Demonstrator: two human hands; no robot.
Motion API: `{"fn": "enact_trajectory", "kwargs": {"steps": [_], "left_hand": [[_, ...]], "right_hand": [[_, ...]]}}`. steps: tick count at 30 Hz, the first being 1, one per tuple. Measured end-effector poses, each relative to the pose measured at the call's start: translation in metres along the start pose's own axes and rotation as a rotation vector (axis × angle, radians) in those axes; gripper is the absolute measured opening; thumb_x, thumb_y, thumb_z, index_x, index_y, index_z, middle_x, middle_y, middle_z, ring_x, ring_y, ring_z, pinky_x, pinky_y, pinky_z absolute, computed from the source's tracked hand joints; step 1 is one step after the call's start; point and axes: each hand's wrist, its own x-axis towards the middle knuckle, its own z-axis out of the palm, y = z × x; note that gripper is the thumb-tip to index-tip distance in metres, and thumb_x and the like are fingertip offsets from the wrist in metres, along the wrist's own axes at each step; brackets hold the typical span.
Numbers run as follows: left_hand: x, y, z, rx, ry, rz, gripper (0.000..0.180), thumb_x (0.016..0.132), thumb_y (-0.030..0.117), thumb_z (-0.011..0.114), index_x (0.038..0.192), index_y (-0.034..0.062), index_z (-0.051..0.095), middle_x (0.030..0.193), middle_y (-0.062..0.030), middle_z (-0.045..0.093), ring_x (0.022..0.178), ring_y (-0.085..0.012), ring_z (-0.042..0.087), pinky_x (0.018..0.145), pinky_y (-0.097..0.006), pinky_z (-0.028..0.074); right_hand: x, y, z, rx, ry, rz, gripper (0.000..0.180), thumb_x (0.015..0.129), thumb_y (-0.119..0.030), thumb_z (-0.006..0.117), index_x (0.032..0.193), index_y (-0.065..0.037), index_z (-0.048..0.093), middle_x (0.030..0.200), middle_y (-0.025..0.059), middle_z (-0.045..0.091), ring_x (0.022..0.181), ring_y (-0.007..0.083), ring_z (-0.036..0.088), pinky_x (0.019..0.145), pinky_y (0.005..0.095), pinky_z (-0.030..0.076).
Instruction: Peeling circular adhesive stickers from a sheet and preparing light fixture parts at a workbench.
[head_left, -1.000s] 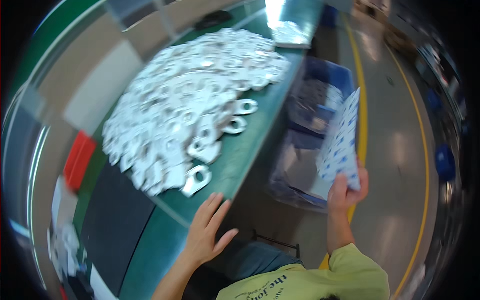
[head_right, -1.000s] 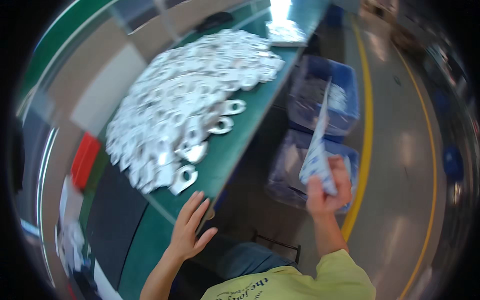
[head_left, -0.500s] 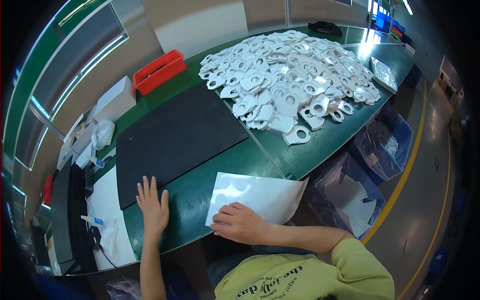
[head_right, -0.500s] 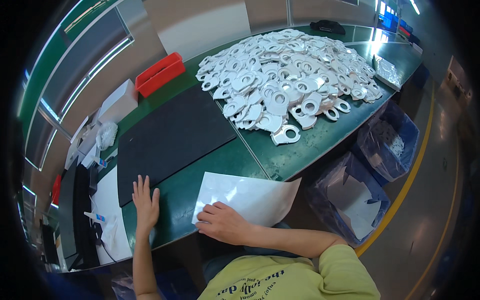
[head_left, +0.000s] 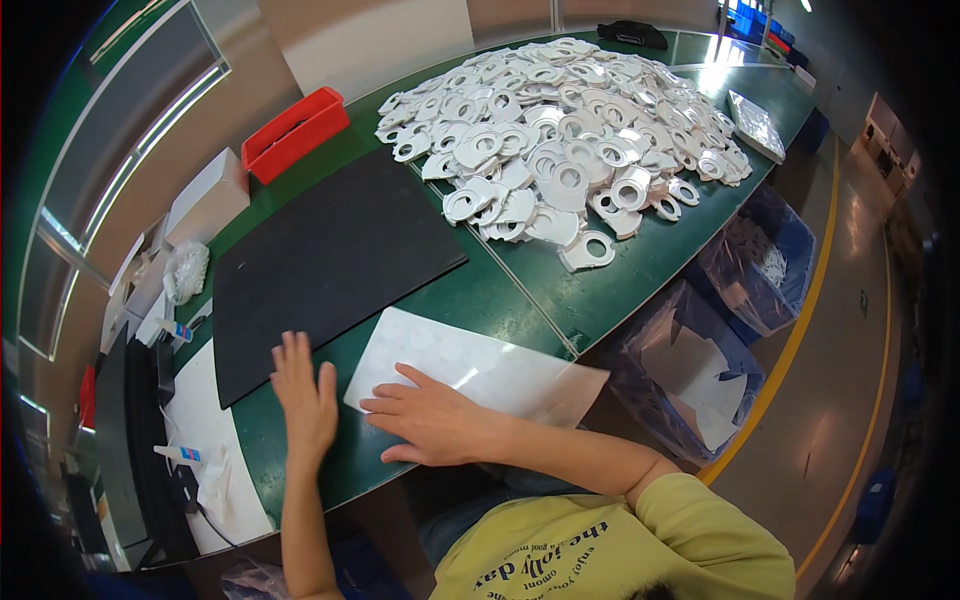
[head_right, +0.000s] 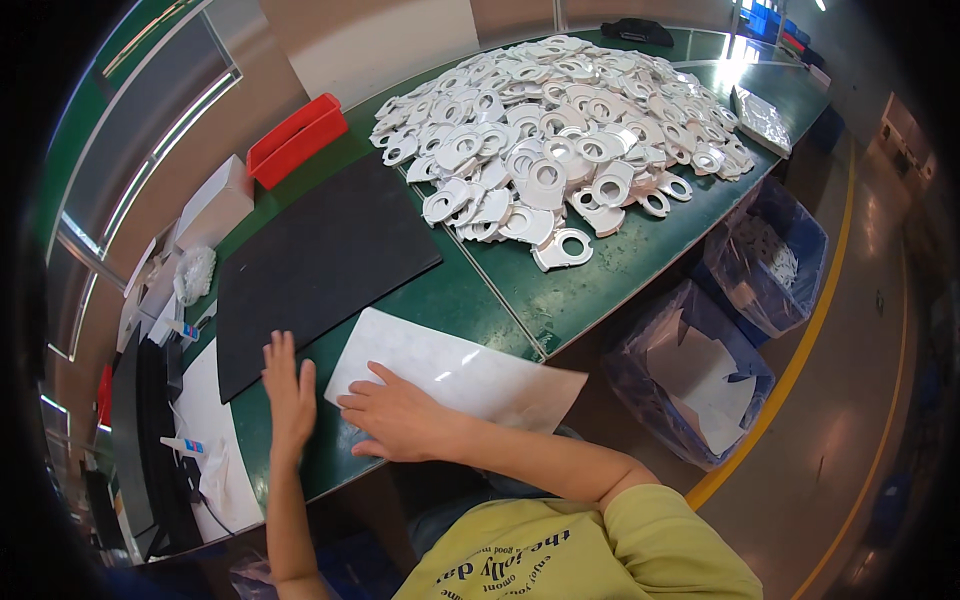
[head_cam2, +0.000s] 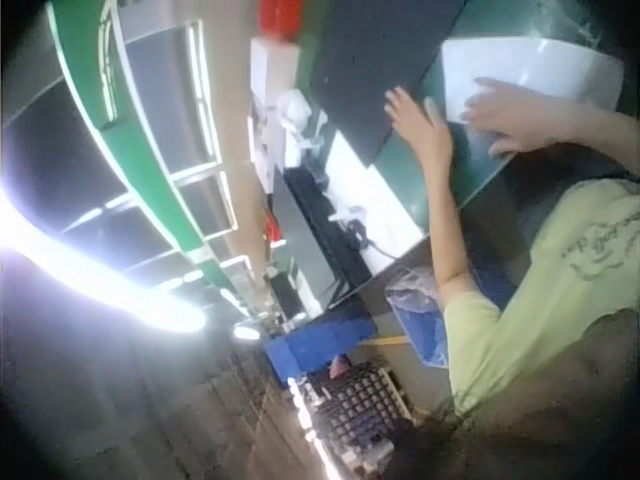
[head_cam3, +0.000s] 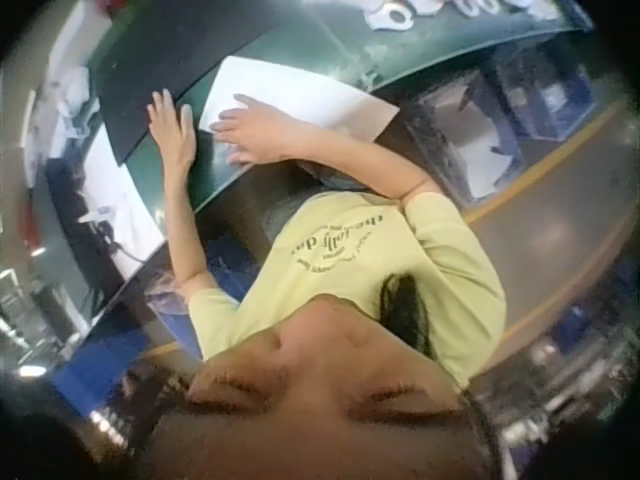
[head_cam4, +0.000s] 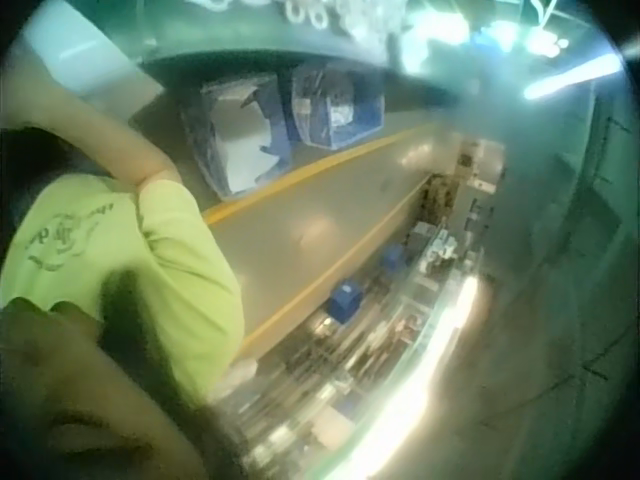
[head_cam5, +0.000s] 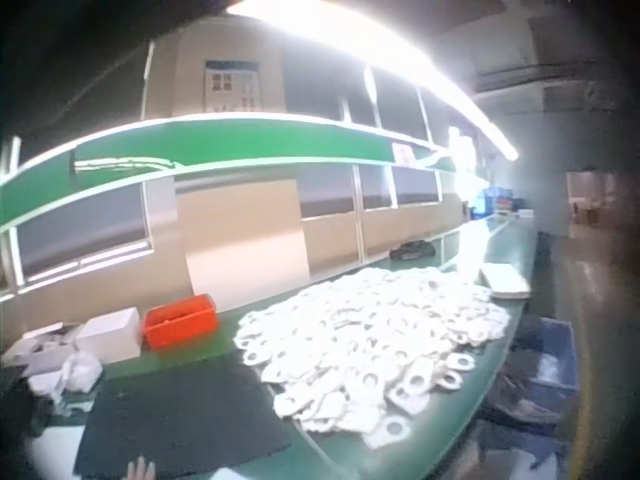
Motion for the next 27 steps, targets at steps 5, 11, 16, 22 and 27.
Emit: {"fn": "enact_trajectory", "kwargs": {"steps": [5, 11, 16, 22, 27], "left_hand": [[-0.027, 0.045, -0.01, -0.287, -0.418, 0.404, 0.047, 0.092, 0.018, 0.048, 0.138, 0.0114, 0.044, 0.147, -0.0109, 0.038, 0.138, -0.0316, 0.028, 0.113, -0.047, 0.017], [-0.044, 0.066, 0.013, -0.117, -0.3, 0.382, 0.052, 0.09, 0.025, 0.053, 0.139, 0.0108, 0.043, 0.147, -0.0106, 0.037, 0.138, -0.0314, 0.029, 0.112, -0.048, 0.018], [-0.044, 0.114, 0.042, -0.127, -0.342, 0.423, 0.055, 0.09, 0.024, 0.053, 0.141, 0.0079, 0.039, 0.148, -0.0118, 0.034, 0.14, -0.0326, 0.025, 0.113, -0.05, 0.014], [-0.034, 0.243, 0.083, -0.243, -0.274, 0.539, 0.061, 0.091, 0.029, 0.05, 0.142, 0.0013, 0.032, 0.15, -0.0217, 0.025, 0.14, -0.0424, 0.018, 0.111, -0.055, 0.013], [0.013, 0.358, 0.154, -0.321, -0.273, 0.83, 0.062, 0.088, 0.029, 0.057, 0.139, 0.001, 0.038, 0.147, -0.0242, 0.03, 0.136, -0.0453, 0.025, 0.109, -0.057, 0.019]], "right_hand": [[-0.039, -0.023, -0.005, 0.138, 0.121, -0.08, 0.03, 0.082, -0.021, 0.065, 0.107, -0.004, 0.061, 0.113, 0.0091, 0.06, 0.111, 0.024, 0.053, 0.102, 0.0447, 0.036], [-0.186, -0.01, -0.002, 0.065, 0.629, 0.34, 0.026, 0.072, -0.004, 0.07, 0.096, -0.003, 0.063, 0.095, 0.0092, 0.061, 0.101, 0.0275, 0.057, 0.087, 0.0382, 0.047], [-0.255, 0.055, -0.034, 0.173, 0.601, 0.835, 0.04, 0.074, -0.014, 0.076, 0.107, 0.0, 0.058, 0.097, 0.0106, 0.06, 0.095, 0.0267, 0.057, 0.08, 0.0312, 0.046], [-0.408, 0.093, -0.092, 0.438, 0.618, 1.126, 0.017, 0.084, -0.016, 0.068, 0.092, -0.001, 0.065, 0.084, 0.0031, 0.066, 0.071, 0.0107, 0.058, 0.065, 0.0254, 0.048], [-0.631, 0.165, -0.113, 0.507, 1.404, 1.406, 0.019, 0.086, -0.011, 0.064, 0.102, -0.001, 0.061, 0.089, 0.0015, 0.065, 0.077, 0.0086, 0.059, 0.071, 0.0231, 0.046]]}}
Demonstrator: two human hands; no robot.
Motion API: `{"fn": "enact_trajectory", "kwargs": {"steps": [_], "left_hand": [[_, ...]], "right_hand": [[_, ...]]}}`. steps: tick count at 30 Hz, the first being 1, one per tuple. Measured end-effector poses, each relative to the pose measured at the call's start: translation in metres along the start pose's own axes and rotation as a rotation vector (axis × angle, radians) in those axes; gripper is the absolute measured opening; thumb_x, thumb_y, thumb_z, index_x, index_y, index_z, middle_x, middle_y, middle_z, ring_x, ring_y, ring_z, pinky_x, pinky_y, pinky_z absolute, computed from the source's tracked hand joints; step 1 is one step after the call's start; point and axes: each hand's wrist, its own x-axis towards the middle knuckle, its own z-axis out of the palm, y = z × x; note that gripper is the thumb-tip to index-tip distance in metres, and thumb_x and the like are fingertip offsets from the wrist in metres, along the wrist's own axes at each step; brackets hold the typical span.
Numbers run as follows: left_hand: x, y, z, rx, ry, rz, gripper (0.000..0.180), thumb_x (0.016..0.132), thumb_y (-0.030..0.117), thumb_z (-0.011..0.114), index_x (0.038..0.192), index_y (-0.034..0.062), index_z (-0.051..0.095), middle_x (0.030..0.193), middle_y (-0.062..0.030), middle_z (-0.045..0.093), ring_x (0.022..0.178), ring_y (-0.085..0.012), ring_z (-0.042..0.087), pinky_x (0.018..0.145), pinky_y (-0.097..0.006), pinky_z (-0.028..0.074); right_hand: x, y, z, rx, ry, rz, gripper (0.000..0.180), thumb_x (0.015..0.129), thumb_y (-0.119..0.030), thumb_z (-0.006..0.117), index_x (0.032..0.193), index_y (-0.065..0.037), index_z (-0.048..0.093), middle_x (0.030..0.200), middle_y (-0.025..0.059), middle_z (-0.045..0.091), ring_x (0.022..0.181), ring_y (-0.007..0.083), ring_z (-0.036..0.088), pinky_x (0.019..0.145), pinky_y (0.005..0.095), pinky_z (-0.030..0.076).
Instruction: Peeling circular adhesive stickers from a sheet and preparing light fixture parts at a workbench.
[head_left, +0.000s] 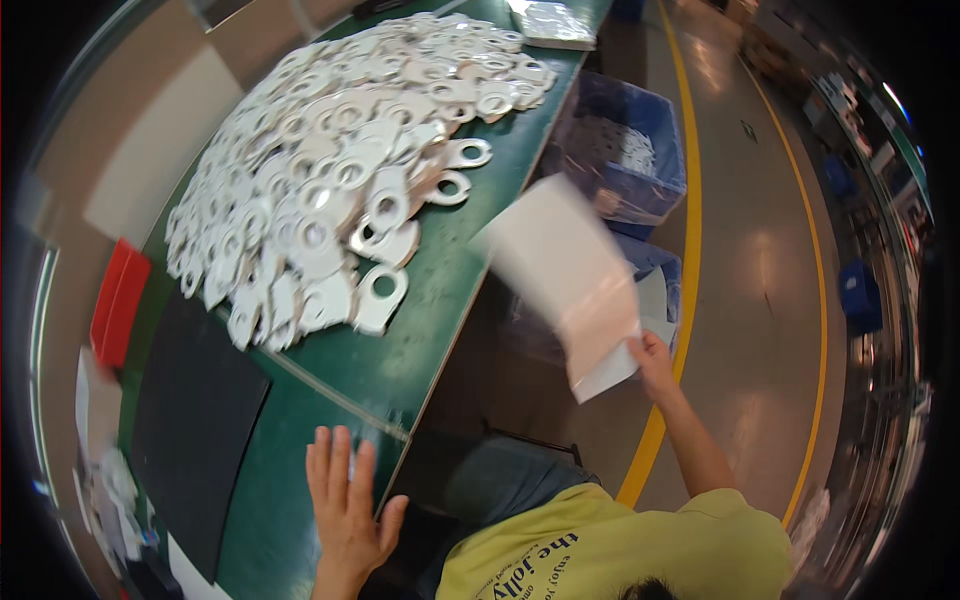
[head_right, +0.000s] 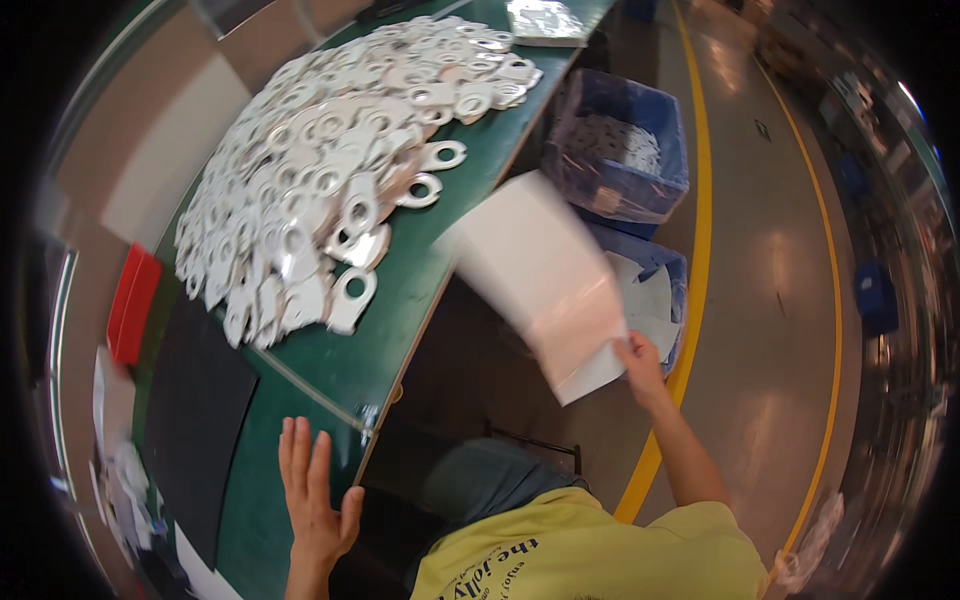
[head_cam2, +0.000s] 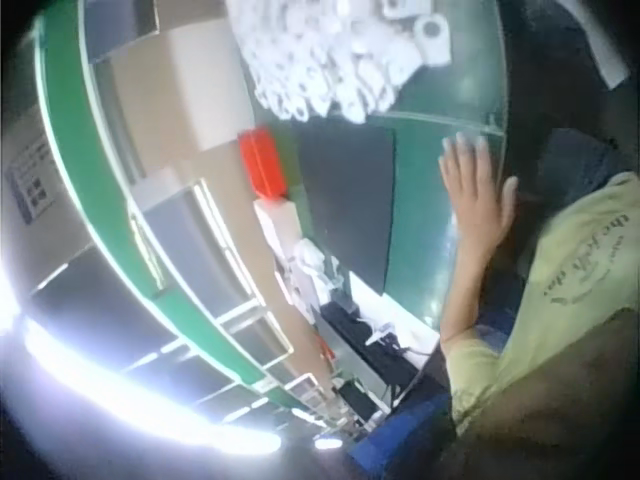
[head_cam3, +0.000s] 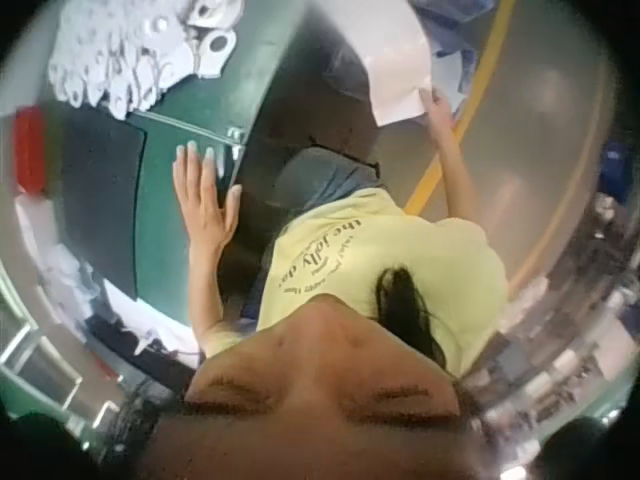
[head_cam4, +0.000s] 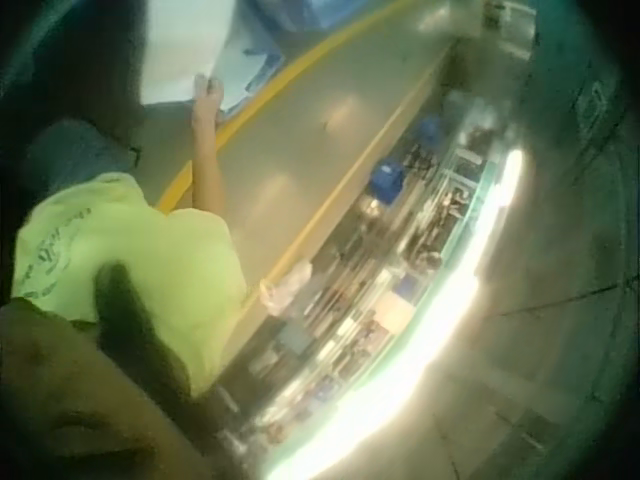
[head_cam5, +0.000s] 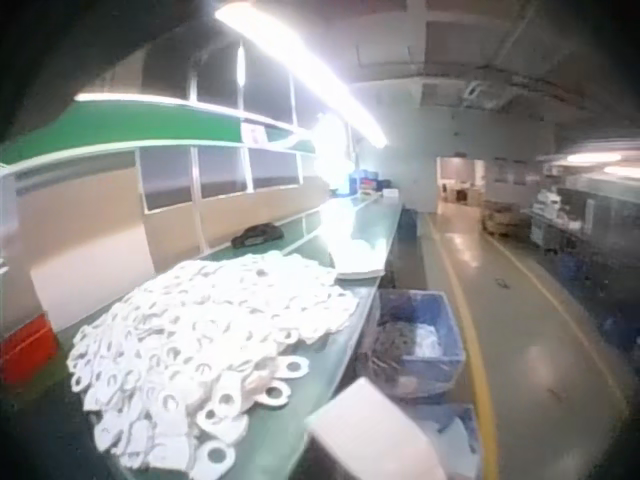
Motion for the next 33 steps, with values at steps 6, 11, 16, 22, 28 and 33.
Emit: {"fn": "enact_trajectory", "kwargs": {"steps": [6, 11, 16, 22, 28, 33], "left_hand": [[0.179, 0.02, 0.108, 0.087, -0.332, 0.4, 0.058, 0.084, 0.028, 0.065, 0.135, 0.0088, 0.047, 0.144, -0.0114, 0.041, 0.135, -0.0305, 0.035, 0.11, -0.048, 0.025], [0.31, 0.02, 0.207, 0.01, -0.482, 0.481, 0.057, 0.083, 0.031, 0.065, 0.134, 0.008, 0.049, 0.143, -0.0104, 0.042, 0.135, -0.03, 0.035, 0.11, -0.048, 0.024], [0.367, -0.004, 0.262, 0.024, -0.524, 0.328, 0.057, 0.08, 0.032, 0.066, 0.128, 0.0051, 0.054, 0.139, -0.0154, 0.046, 0.132, -0.0377, 0.037, 0.108, -0.052, 0.024], [0.401, -0.035, 0.324, -0.023, -0.501, 0.389, 0.049, 0.082, 0.032, 0.063, 0.123, 0.0051, 0.059, 0.136, -0.0147, 0.048, 0.129, -0.0381, 0.039, 0.106, -0.054, 0.024], [0.411, -0.057, 0.35, -0.025, -0.602, 0.326, 0.048, 0.078, 0.03, 0.07, 0.121, 0.0083, 0.061, 0.137, -0.012, 0.043, 0.131, -0.0379, 0.034, 0.105, -0.059, 0.022], [0.412, -0.066, 0.36, -0.062, -0.599, 0.331, 0.047, 0.078, 0.029, 0.07, 0.12, 0.0083, 0.062, 0.139, -0.0112, 0.042, 0.132, -0.0367, 0.033, 0.106, -0.058, 0.021]], "right_hand": [[0.166, 0.192, -0.158, -0.168, 0.647, 0.001, 0.022, 0.085, -0.015, 0.066, 0.1, 0.0, 0.06, 0.088, 0.0052, 0.066, 0.078, 0.0121, 0.061, 0.069, 0.0263, 0.048], [0.292, 0.315, -0.231, -0.804, 0.828, 0.287, 0.042, 0.077, -0.03, 0.072, 0.103, 0.0, 0.06, 0.085, 0.0125, 0.067, 0.076, 0.027, 0.065, 0.07, 0.0376, 0.051], [0.411, 0.323, -0.084, -1.279, 1.064, 0.501, 0.045, 0.077, -0.033, 0.07, 0.108, -0.001, 0.062, 0.113, 0.0198, 0.06, 0.108, 0.0347, 0.056, 0.096, 0.045, 0.042], [0.524, 0.338, -0.067, -1.595, -0.099, 0.082, 0.041, 0.084, -0.032, 0.06, 0.118, -0.009, 0.059, 0.121, 0.0116, 0.057, 0.12, 0.0327, 0.045, 0.102, 0.045, 0.037], [0.593, 0.422, 0.046, -1.289, -0.475, 0.389, 0.043, 0.085, -0.04, 0.054, 0.117, -0.012, 0.062, 0.124, 0.0079, 0.056, 0.125, 0.0292, 0.043, 0.101, 0.0491, 0.038], [0.598, 0.467, 0.06, -1.247, -0.264, 0.721, 0.042, 0.084, -0.041, 0.055, 0.112, -0.011, 0.066, 0.132, 0.0074, 0.051, 0.131, 0.029, 0.037, 0.101, 0.0494, 0.038]]}}
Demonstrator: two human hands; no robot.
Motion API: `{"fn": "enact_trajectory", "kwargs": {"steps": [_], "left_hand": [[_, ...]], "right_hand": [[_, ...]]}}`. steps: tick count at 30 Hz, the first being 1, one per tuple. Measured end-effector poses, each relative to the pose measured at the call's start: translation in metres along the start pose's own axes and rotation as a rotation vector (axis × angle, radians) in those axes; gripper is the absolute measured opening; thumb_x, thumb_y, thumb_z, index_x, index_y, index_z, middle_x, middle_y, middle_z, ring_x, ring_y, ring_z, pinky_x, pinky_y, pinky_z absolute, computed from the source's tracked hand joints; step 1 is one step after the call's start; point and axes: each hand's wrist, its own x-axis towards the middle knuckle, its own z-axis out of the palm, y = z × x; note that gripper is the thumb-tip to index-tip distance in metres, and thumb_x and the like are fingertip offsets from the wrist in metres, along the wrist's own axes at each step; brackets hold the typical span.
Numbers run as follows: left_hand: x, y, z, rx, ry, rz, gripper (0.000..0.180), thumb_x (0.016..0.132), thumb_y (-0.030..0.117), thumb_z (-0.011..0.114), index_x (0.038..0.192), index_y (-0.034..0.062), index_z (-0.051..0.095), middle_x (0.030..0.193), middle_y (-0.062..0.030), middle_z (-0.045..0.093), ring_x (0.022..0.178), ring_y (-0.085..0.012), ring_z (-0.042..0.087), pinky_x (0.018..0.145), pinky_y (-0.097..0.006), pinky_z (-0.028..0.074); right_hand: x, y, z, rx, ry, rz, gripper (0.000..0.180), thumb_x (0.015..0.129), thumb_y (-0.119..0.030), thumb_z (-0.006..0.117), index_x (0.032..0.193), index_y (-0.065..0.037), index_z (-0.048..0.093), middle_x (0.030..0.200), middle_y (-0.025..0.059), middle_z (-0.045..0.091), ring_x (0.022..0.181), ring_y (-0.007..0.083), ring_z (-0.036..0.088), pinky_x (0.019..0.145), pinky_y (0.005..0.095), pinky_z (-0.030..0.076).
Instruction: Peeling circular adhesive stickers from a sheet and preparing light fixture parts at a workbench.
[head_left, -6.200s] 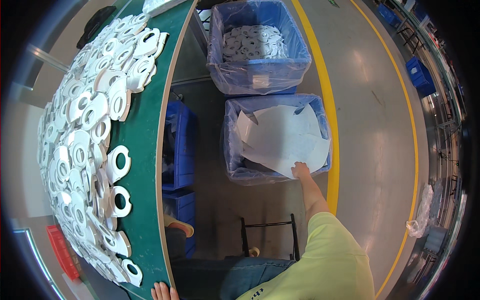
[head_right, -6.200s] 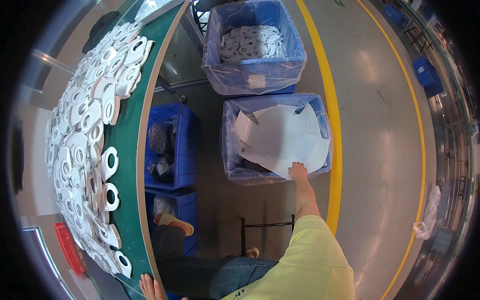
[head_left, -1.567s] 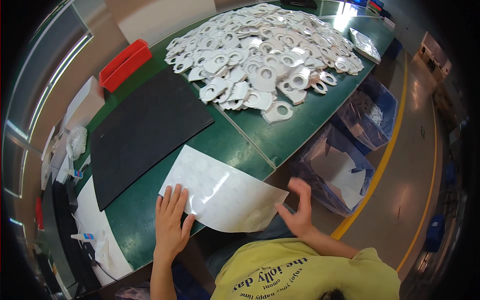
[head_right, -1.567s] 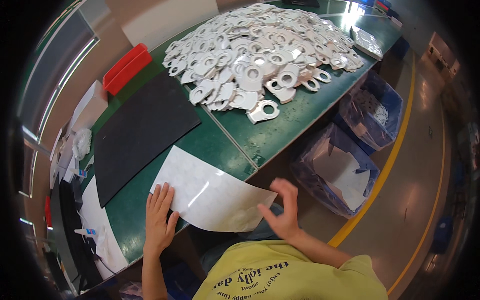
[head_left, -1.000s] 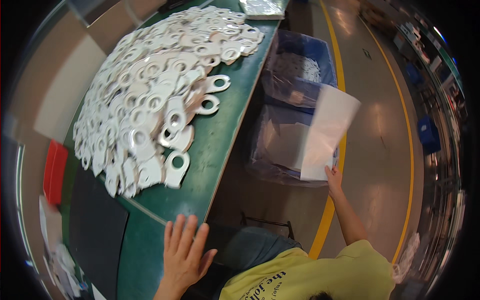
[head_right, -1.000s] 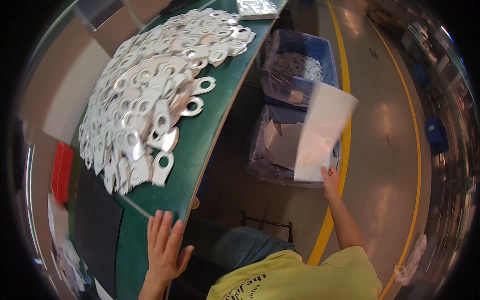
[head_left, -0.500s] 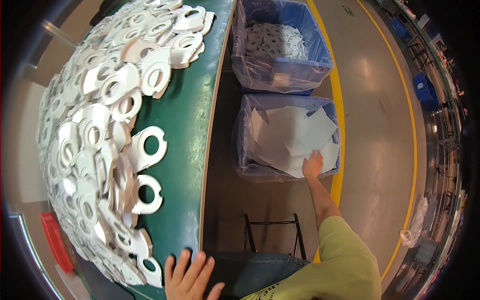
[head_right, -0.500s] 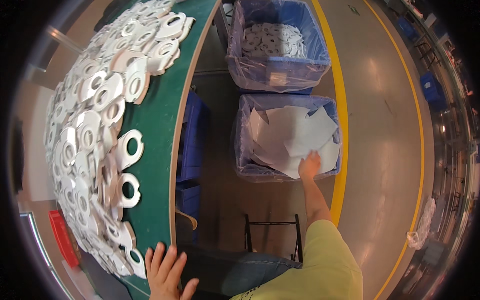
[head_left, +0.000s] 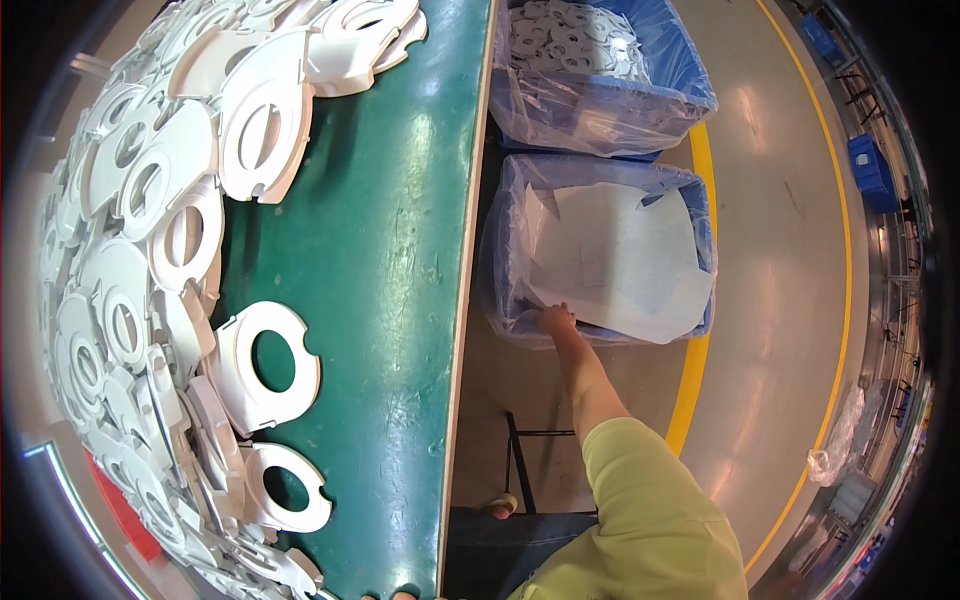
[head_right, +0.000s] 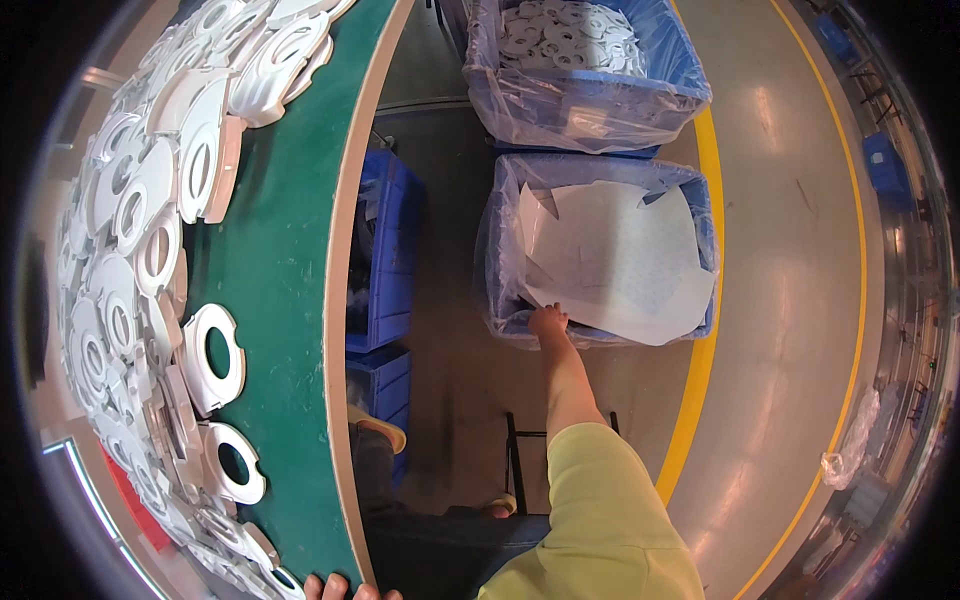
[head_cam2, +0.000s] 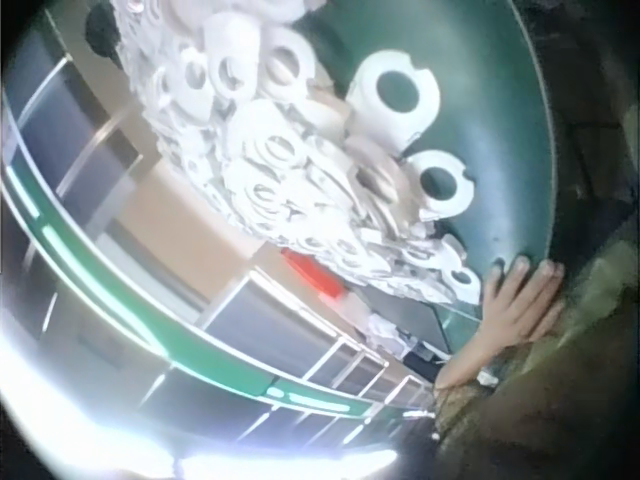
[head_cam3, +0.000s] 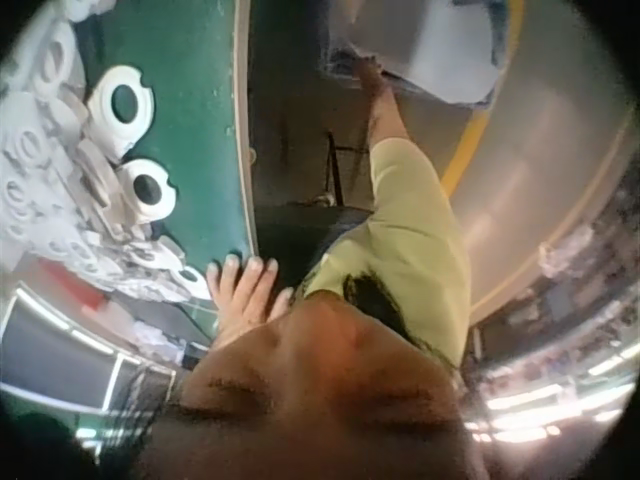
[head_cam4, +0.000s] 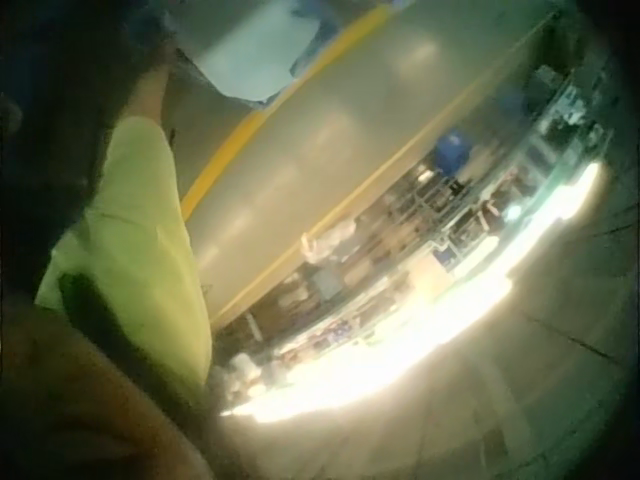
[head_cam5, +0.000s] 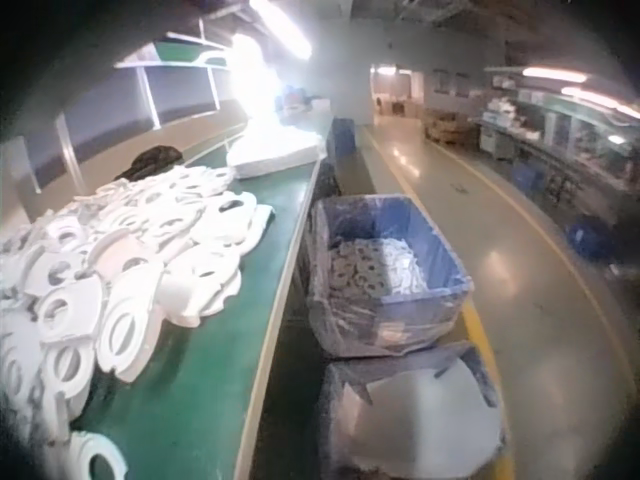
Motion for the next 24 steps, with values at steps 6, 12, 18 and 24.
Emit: {"fn": "enact_trajectory", "kwargs": {"steps": [6, 12, 18, 24], "left_hand": [[-0.01, 0.011, -0.012, 0.085, 0.041, -0.005, 0.046, 0.081, 0.033, 0.066, 0.12, 0.0081, 0.062, 0.136, -0.0117, 0.047, 0.13, -0.0363, 0.038, 0.105, -0.056, 0.024], [-0.017, 0.022, -0.01, 0.123, 0.06, -0.006, 0.046, 0.08, 0.033, 0.066, 0.119, 0.0084, 0.063, 0.137, -0.0124, 0.047, 0.13, -0.0369, 0.038, 0.105, -0.054, 0.026], [-0.013, 0.011, 0.0, 0.114, 0.027, -0.021, 0.046, 0.08, 0.034, 0.067, 0.119, 0.0109, 0.063, 0.139, -0.0097, 0.043, 0.133, -0.0351, 0.032, 0.106, -0.055, 0.023], [-0.017, 0.005, 0.0, 0.112, 0.042, -0.024, 0.044, 0.081, 0.034, 0.066, 0.118, 0.0108, 0.064, 0.139, -0.0093, 0.043, 0.133, -0.0337, 0.033, 0.107, -0.054, 0.023]], "right_hand": [[-0.068, -0.002, -0.006, 0.05, 0.1, -0.083, 0.042, 0.087, -0.043, 0.052, 0.112, -0.012, 0.067, 0.138, 0.0068, 0.045, 0.133, 0.0264, 0.033, 0.103, 0.0473, 0.035], [-0.066, 0.028, -0.003, -0.032, 0.193, -0.185, 0.046, 0.088, -0.049, 0.048, 0.112, -0.015, 0.068, 0.141, 0.0059, 0.042, 0.131, 0.027, 0.035, 0.104, 0.0469, 0.034], [-0.03, 0.015, 0.012, -0.033, 0.085, -0.113, 0.046, 0.088, -0.043, 0.045, 0.123, -0.017, 0.06, 0.142, 0.0105, 0.041, 0.127, 0.0314, 0.04, 0.1, 0.0512, 0.038], [-0.045, 0.006, 0.016, 0.103, 0.203, -0.032, 0.045, 0.091, -0.036, 0.053, 0.121, -0.004, 0.059, 0.126, 0.0105, 0.055, 0.123, 0.0289, 0.046, 0.099, 0.0461, 0.038]]}}
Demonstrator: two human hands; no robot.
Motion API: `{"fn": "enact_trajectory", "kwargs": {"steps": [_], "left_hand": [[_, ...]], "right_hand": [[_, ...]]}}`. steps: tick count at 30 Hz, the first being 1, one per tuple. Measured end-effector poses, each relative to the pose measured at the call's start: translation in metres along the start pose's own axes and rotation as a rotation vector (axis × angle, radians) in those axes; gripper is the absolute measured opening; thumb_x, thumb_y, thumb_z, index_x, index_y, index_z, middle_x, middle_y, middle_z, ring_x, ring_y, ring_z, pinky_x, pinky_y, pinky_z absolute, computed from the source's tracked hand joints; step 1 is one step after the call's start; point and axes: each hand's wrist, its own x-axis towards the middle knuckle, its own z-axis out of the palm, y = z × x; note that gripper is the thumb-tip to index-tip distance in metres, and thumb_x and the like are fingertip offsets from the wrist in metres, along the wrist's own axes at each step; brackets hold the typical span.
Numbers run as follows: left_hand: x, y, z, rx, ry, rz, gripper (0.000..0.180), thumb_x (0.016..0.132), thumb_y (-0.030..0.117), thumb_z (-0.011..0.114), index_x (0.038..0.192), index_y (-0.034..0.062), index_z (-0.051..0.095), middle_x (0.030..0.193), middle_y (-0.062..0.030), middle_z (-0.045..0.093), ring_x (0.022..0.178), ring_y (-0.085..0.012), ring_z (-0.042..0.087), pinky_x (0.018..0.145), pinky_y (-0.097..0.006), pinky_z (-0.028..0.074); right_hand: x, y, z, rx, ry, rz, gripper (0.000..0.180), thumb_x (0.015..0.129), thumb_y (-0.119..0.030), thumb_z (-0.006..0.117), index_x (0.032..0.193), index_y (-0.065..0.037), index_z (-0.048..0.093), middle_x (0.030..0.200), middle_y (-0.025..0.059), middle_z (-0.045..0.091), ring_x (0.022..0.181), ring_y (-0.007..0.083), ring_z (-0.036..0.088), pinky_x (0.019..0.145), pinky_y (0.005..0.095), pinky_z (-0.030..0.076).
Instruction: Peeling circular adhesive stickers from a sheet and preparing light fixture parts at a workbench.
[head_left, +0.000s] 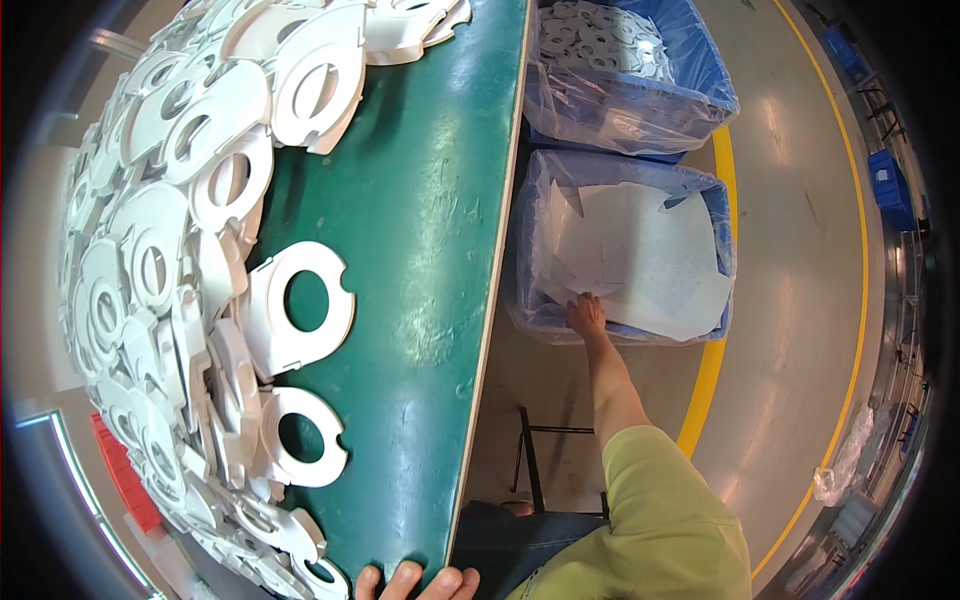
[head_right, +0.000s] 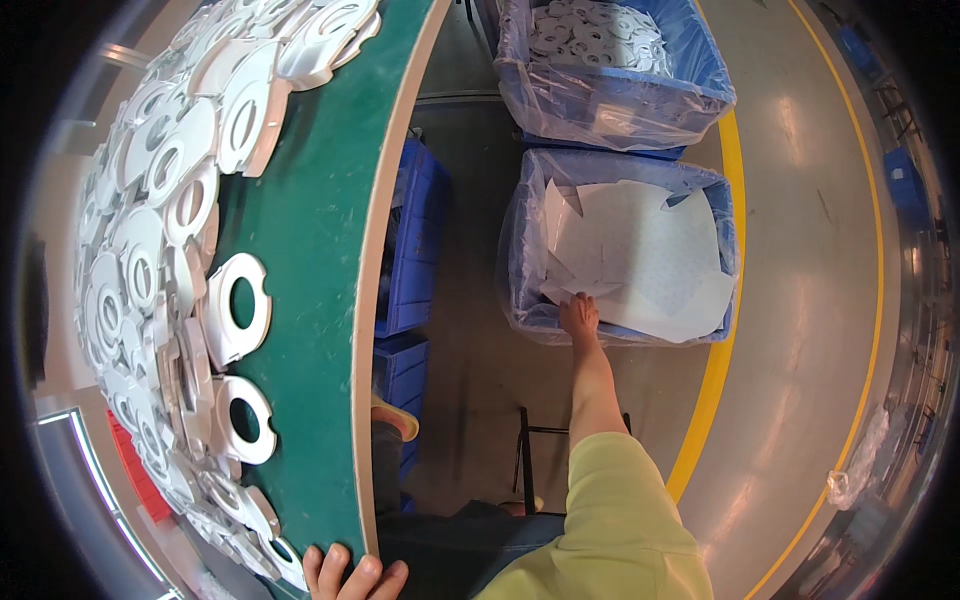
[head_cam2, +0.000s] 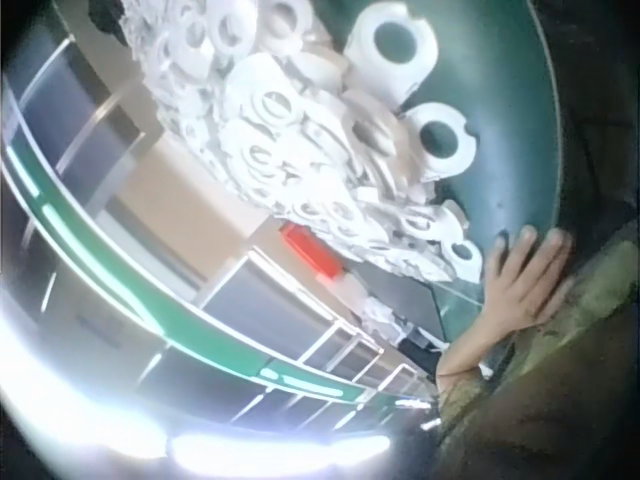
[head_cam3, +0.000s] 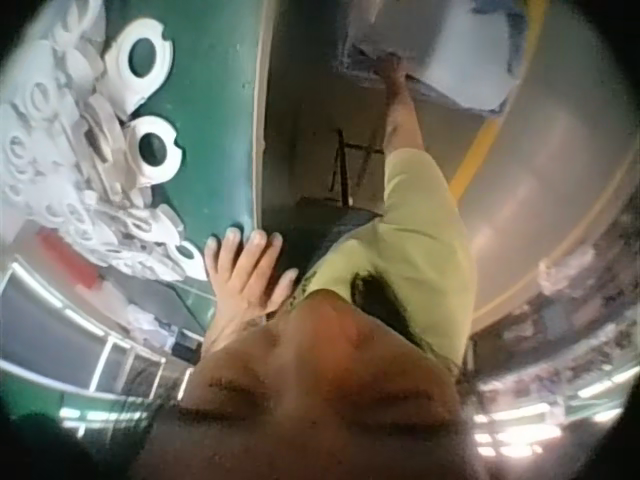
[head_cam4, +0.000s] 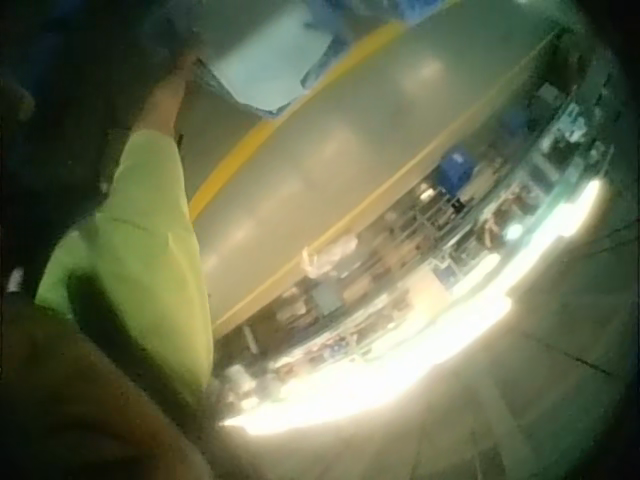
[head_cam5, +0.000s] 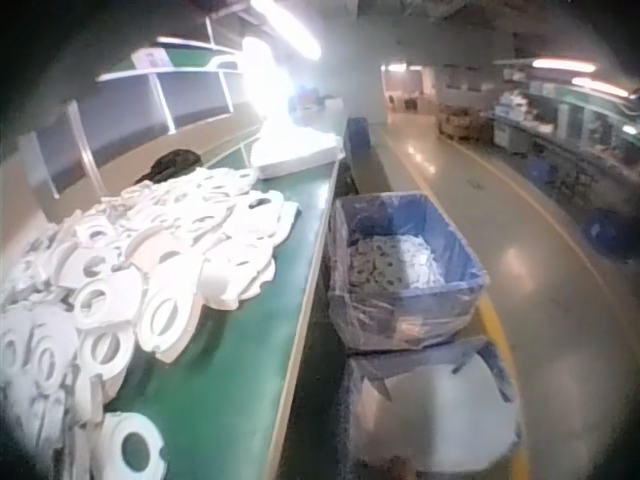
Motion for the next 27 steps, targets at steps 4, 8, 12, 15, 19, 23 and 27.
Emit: {"fn": "enact_trajectory", "kwargs": {"steps": [4, 8, 12, 15, 19, 23, 27], "left_hand": [[-0.014, 0.012, -0.021, -0.048, 0.039, -0.002, 0.046, 0.08, 0.033, 0.066, 0.119, 0.0095, 0.063, 0.135, -0.0099, 0.05, 0.129, -0.033, 0.04, 0.106, -0.05, 0.025], [-0.035, 0.04, -0.058, -0.086, 0.055, 0.002, 0.052, 0.08, 0.033, 0.065, 0.125, 0.0089, 0.058, 0.136, -0.0117, 0.049, 0.131, -0.0331, 0.04, 0.107, -0.049, 0.025], [-0.09, 0.076, -0.092, -0.101, 0.082, 0.057, 0.074, 0.078, 0.045, 0.068, 0.135, 0.003, 0.046, 0.144, -0.0161, 0.04, 0.134, -0.036, 0.035, 0.109, -0.048, 0.024], [-0.151, 0.11, -0.114, -0.37, 0.32, 0.16, 0.084, 0.077, 0.047, 0.071, 0.139, 0.0006, 0.038, 0.144, -0.0204, 0.037, 0.133, -0.0363, 0.037, 0.107, -0.046, 0.03], [-0.277, 0.186, -0.111, -1.308, 0.692, 0.109, 0.081, 0.083, 0.043, 0.07, 0.14, 0.0001, 0.032, 0.138, -0.0185, 0.044, 0.117, -0.026, 0.052, 0.098, -0.037, 0.042], [-0.437, 0.218, -0.12, -1.358, 1.053, -0.671, 0.058, 0.092, 0.033, 0.06, 0.134, 0.0006, 0.037, 0.125, -0.0161, 0.053, 0.104, -0.023, 0.059, 0.087, -0.033, 0.05], [-0.587, 0.241, -0.117, -1.751, 1.429, -0.853, 0.036, 0.099, 0.025, 0.046, 0.125, 0.0008, 0.043, 0.114, -0.0135, 0.058, 0.098, -0.0246, 0.062, 0.079, -0.037, 0.056]], "right_hand": [[-0.088, 0.003, -0.017, 0.653, 0.62, -0.311, 0.032, 0.088, -0.009, 0.056, 0.119, 0.0, 0.058, 0.122, 0.0156, 0.053, 0.105, 0.027, 0.054, 0.086, 0.0339, 0.045], [-0.285, -0.025, -0.121, 0.962, 0.881, -0.569, 0.035, 0.084, 0.004, 0.056, 0.118, 0.002, 0.057, 0.115, 0.012, 0.052, 0.091, 0.0175, 0.053, 0.075, 0.0245, 0.044], [-0.485, -0.035, -0.21, 1.272, 0.979, -0.628, 0.034, 0.081, 0.005, 0.058, 0.115, 0.004, 0.057, 0.113, 0.0146, 0.052, 0.091, 0.019, 0.052, 0.078, 0.0261, 0.043], [-0.635, -0.032, -0.255, 0.935, 1.069, -1.2, 0.032, 0.076, 0.001, 0.063, 0.108, 0.002, 0.06, 0.112, 0.0125, 0.055, 0.093, 0.0236, 0.053, 0.081, 0.0316, 0.044], [-0.79, -0.052, -0.252, 0.77, 0.743, -1.725, 0.034, 0.072, -0.006, 0.068, 0.105, -0.002, 0.061, 0.115, 0.0098, 0.057, 0.094, 0.027, 0.054, 0.083, 0.0356, 0.046], [-0.935, -0.062, -0.216, 0.6, 0.221, -1.925, 0.038, 0.07, -0.006, 0.071, 0.107, -0.004, 0.063, 0.119, 0.0082, 0.057, 0.1, 0.0277, 0.053, 0.086, 0.0365, 0.047], [-1.035, -0.053, -0.154, 0.689, -0.277, -1.952, 0.027, 0.076, -0.004, 0.069, 0.102, -0.004, 0.067, 0.107, 0.0084, 0.062, 0.09, 0.0268, 0.058, 0.078, 0.0334, 0.05]]}}
